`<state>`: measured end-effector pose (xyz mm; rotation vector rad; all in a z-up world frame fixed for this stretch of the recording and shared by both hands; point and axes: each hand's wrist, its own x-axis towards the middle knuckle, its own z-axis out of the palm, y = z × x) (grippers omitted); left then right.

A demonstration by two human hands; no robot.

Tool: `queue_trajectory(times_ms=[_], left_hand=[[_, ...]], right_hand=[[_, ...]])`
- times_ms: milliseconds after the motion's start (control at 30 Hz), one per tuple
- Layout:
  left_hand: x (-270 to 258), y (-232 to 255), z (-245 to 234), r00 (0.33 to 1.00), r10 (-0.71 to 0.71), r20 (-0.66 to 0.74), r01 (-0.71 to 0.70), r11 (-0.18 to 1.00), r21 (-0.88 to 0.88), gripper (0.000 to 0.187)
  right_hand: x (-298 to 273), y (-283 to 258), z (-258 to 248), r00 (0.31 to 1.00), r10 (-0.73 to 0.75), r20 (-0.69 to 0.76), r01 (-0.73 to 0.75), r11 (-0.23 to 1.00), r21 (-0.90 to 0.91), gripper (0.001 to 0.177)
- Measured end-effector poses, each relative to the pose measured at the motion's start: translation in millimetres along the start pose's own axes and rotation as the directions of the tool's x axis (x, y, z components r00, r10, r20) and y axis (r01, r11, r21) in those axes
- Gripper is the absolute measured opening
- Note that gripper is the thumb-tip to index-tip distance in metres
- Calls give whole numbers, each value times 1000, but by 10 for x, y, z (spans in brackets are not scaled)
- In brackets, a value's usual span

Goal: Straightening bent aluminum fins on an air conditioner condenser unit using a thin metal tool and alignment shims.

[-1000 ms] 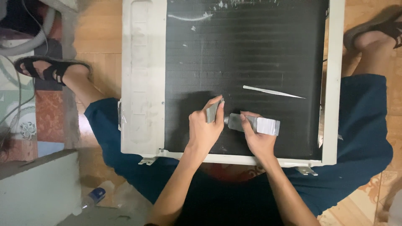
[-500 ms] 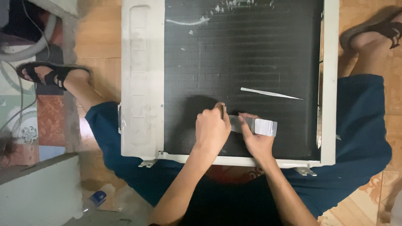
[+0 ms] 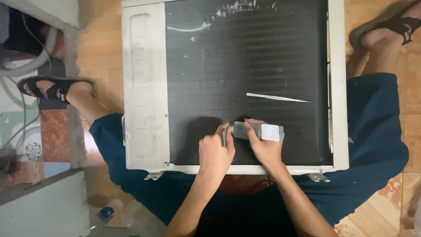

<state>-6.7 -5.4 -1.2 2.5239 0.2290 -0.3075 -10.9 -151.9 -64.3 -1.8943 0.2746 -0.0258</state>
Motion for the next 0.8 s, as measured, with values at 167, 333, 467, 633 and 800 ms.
queue_trajectory(times_ms=[167,333,467,633,800], left_hand=[[-21,-1,39,1000,23,1,-23,999,23,32],[-98,67,-7,998,47,42,-51,994,92,30],[-249,24,2,993,17,117,-24,998,59,31],[-554,-116,95,997,74,19,-75,994,81,24],[-552,-11,-268,975,133,-176,-172,958,-230,18]], right_hand=[[-8,-22,10,999,-30,-30,29,999,-21,6],[-23,67,19,998,-50,-24,50,998,-24,6],[-23,79,14,1000,-7,-16,7,1000,-7,8],[-36,-37,-25,999,41,20,-40,999,-14,21],[-36,49,-18,998,56,33,-55,998,-11,22]])
